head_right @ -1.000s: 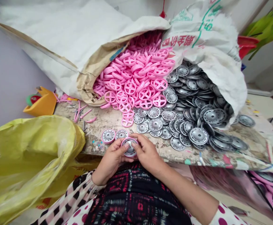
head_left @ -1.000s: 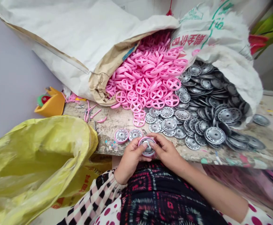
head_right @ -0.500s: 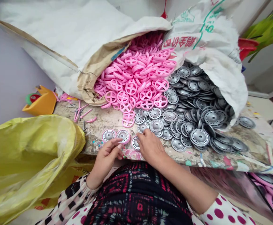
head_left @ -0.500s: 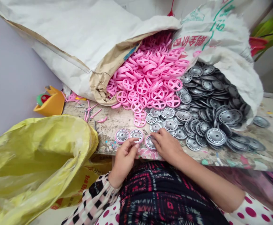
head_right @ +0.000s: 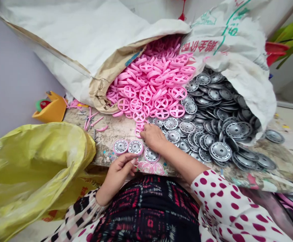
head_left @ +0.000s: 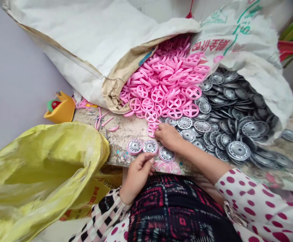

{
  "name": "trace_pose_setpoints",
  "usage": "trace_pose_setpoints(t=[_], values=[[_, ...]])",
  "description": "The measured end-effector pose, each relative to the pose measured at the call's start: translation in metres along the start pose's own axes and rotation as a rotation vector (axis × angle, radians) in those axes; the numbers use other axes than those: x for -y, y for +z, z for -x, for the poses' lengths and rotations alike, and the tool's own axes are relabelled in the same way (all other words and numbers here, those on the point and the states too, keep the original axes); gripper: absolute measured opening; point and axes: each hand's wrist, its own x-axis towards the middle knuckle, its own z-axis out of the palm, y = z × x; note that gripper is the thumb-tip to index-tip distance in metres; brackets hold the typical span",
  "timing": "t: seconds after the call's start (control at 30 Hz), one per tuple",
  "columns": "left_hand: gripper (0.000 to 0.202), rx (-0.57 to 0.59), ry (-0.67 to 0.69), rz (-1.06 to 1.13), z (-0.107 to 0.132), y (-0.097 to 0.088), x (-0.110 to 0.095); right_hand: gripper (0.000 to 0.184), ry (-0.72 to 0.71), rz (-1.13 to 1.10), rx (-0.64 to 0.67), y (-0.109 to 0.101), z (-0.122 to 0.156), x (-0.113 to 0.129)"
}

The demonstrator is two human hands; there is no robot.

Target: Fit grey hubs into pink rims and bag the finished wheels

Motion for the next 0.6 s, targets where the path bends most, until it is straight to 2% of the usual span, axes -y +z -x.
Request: trace_pose_setpoints(t=[0.2, 0.37, 0.5, 0.6], values=[[0.031, 0.002, -0.04, 0.054, -0.001, 0.0, 0.0, 0.022, 0.064, -0.209, -0.09, -0.009, 0.006, -0.012], [0.031, 0.015, -0.039, 0.057, -0.002, 0.002, 0.0, 0.018, 0.044, -0.278, 0.036, -0.017, 0.04, 0.0], [0.03, 0.023, -0.044, 0.053, -0.003, 0.002, 0.002, 0.018, 0.148, -0.241, 0.067, -0.007, 0.069, 0.013], [0.031, 0.03, -0.056, 0.038, -0.004, 0.004, 0.002, 0.021, 0.222, -0.217, 0.094, 0.001, 0.078, 0.019]])
